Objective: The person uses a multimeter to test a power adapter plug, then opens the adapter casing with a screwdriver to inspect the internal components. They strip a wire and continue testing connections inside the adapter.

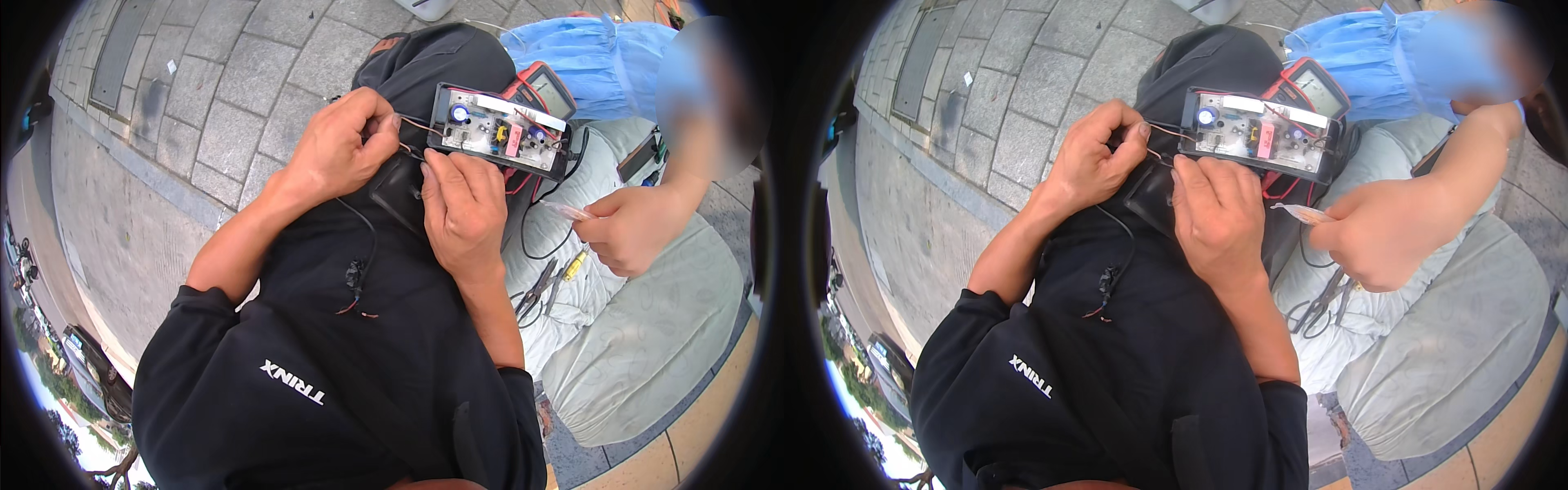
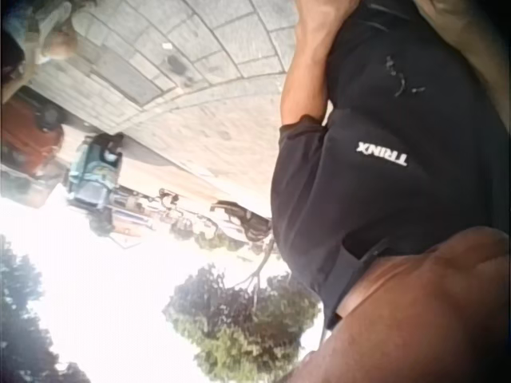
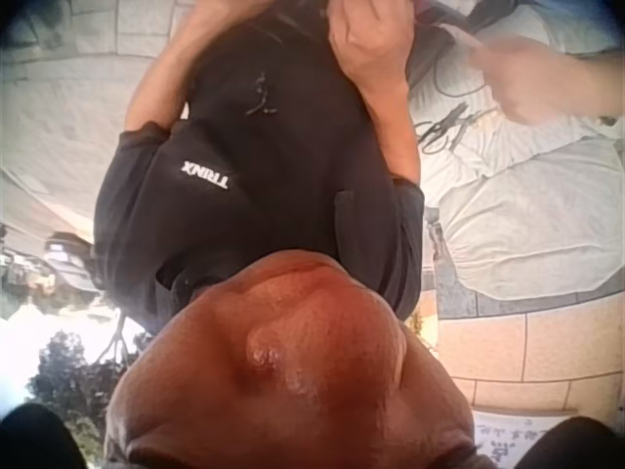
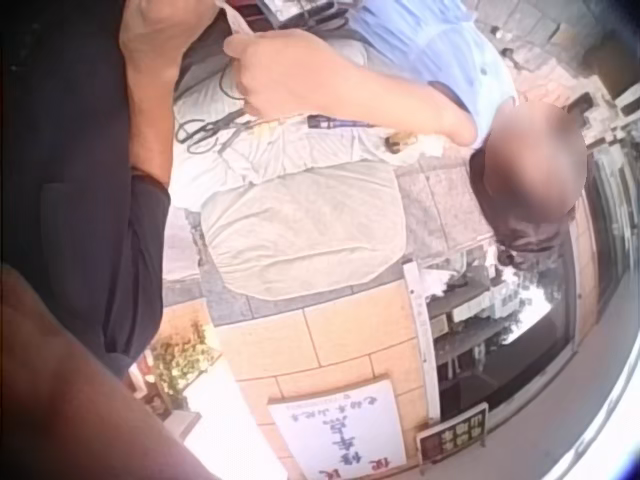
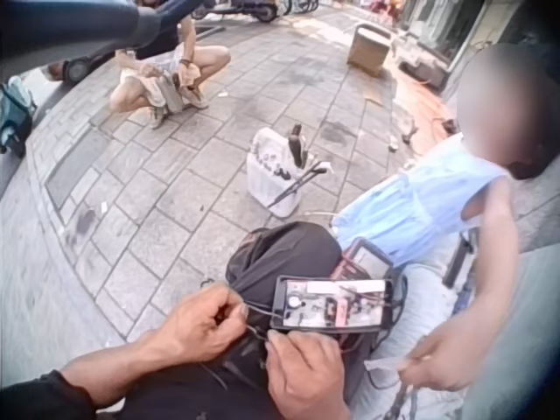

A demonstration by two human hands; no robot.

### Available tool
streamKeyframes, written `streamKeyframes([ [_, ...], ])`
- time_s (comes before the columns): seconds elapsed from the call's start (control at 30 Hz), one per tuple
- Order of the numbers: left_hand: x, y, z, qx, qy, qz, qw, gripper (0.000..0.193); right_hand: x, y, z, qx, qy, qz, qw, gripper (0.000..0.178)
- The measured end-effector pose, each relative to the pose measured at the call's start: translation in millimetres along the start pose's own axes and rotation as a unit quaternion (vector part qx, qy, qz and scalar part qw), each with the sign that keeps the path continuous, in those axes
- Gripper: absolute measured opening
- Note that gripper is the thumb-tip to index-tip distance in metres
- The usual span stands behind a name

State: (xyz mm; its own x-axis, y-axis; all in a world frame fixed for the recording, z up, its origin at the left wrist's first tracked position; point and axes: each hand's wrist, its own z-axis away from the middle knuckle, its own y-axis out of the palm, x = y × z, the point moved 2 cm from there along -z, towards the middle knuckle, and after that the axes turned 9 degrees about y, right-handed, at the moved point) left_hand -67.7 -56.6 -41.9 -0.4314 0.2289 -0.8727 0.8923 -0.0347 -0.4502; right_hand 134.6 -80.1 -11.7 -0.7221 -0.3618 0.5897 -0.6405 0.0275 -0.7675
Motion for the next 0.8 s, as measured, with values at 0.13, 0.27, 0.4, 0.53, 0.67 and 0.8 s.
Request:
streamKeyframes([
  [0.13, 3.4, -19.6, -5.4, 0.085, 0.034, 0.037, 0.995, 0.014, -0.6, -1.6, -1.9, -0.02, 0.028, -0.007, 0.999, 0.026],
  [0.27, 16.2, -72.6, -8.9, 0.22, 0.093, -0.03, 0.971, 0.019, -3.5, -8.4, -9.2, -0.024, 0.068, -0.023, 0.997, 0.023],
  [0.4, 28.1, -99.8, -1.9, 0.198, 0.04, 0.033, 0.979, 0.021, -2.2, -11.0, -14.0, -0.011, 0.064, -0.02, 0.998, 0.023],
  [0.53, -24.1, -114.6, -9.3, 0.188, 0.041, 0.095, 0.977, 0.015, 2.5, -15.2, -16.0, -0.017, 0.103, -0.026, 0.994, 0.036],
  [0.67, -78.2, -95.4, -13.6, 0.163, 0.257, -0.014, 0.952, 0.015, 47.6, -44.5, -30.7, 0.079, 0.034, -0.153, 0.984, 0.052],
  [0.8, -78.2, -84.1, -14.8, 0.165, 0.278, -0.132, 0.937, 0.023, 57.7, -36.8, -28.2, 0.151, 0.02, -0.167, 0.974, 0.051],
])
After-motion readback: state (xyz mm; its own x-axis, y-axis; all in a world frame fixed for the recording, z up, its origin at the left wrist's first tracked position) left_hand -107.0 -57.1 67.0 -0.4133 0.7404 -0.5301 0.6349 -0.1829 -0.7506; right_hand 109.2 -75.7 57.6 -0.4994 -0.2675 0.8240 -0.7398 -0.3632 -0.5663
